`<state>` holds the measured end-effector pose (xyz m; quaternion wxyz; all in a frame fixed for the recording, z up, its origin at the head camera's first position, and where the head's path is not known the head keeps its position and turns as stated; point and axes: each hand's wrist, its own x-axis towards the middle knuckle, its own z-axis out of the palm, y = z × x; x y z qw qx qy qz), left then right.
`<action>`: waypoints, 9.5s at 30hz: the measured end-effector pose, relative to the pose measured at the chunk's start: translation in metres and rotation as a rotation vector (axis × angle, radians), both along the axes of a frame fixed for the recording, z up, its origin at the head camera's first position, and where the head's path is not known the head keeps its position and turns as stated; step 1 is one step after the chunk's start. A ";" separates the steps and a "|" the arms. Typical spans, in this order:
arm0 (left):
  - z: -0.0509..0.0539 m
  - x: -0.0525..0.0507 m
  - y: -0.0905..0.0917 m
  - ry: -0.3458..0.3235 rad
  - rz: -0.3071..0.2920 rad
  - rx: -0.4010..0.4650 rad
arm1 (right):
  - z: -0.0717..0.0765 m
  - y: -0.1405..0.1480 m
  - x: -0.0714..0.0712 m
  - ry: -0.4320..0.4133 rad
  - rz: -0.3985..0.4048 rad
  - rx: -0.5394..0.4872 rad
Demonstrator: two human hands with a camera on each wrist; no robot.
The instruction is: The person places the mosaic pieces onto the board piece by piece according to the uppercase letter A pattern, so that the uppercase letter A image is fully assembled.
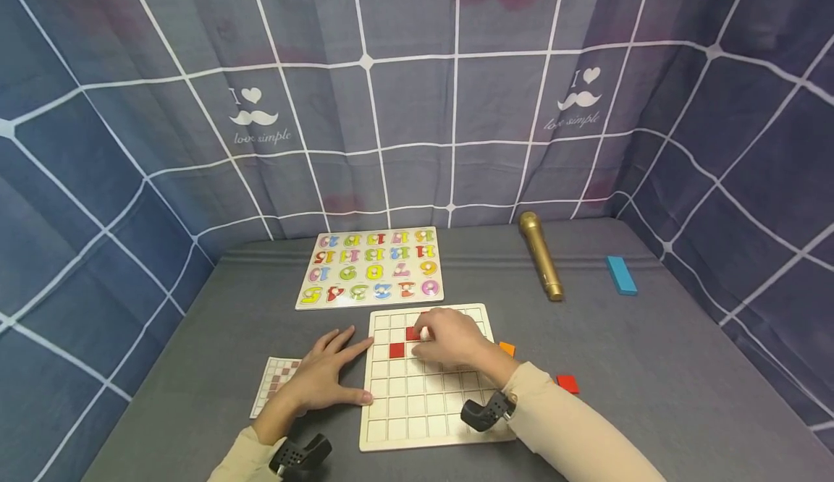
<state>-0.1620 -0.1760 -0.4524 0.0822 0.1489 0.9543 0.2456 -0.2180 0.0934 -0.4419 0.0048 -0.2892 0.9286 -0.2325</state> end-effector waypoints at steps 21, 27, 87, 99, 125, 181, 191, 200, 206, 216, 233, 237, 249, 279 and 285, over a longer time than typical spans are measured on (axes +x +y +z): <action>0.001 0.001 -0.004 0.025 -0.028 0.009 | -0.014 0.164 0.052 -0.109 -0.410 -0.215; 0.001 -0.003 -0.002 0.017 -0.018 0.015 | -0.016 0.180 0.056 -0.135 -0.444 -0.112; -0.002 -0.001 0.000 0.024 0.007 0.035 | -0.023 0.229 0.075 -0.154 -0.230 -0.041; 0.005 -0.003 0.001 0.019 0.013 0.035 | -0.017 0.221 0.078 -0.137 -0.328 -0.040; 0.000 0.003 0.000 0.033 -0.008 0.046 | 0.000 0.183 0.072 0.047 -0.228 -0.152; -0.002 -0.001 0.001 0.010 0.022 0.031 | -0.013 -0.017 0.021 -0.065 0.135 -0.125; -0.001 -0.001 0.001 0.004 0.022 0.028 | -0.014 -0.020 0.022 -0.070 0.110 -0.081; 0.000 -0.001 0.001 0.004 0.021 0.018 | -0.014 -0.021 0.024 -0.082 0.084 -0.062; 0.002 0.000 0.000 0.014 0.018 0.013 | -0.012 -0.022 0.024 -0.083 0.079 -0.061; 0.000 0.000 0.000 0.008 0.015 0.025 | -0.012 -0.024 0.026 -0.077 0.078 -0.067; -0.001 -0.001 0.000 0.014 0.018 0.015 | -0.013 -0.023 0.023 -0.116 0.069 -0.063; -0.001 -0.001 0.000 0.007 0.017 0.015 | -0.013 -0.023 0.023 -0.126 0.067 -0.065; 0.001 0.000 0.000 0.007 0.016 0.015 | -0.012 -0.023 0.025 -0.097 0.077 -0.062; 0.004 -0.002 -0.004 -0.022 -0.014 0.013 | -0.011 0.198 0.075 -0.154 -0.217 -0.059; 0.003 -0.001 -0.004 -0.022 -0.017 0.019 | -0.014 0.202 0.085 -0.105 -0.194 -0.033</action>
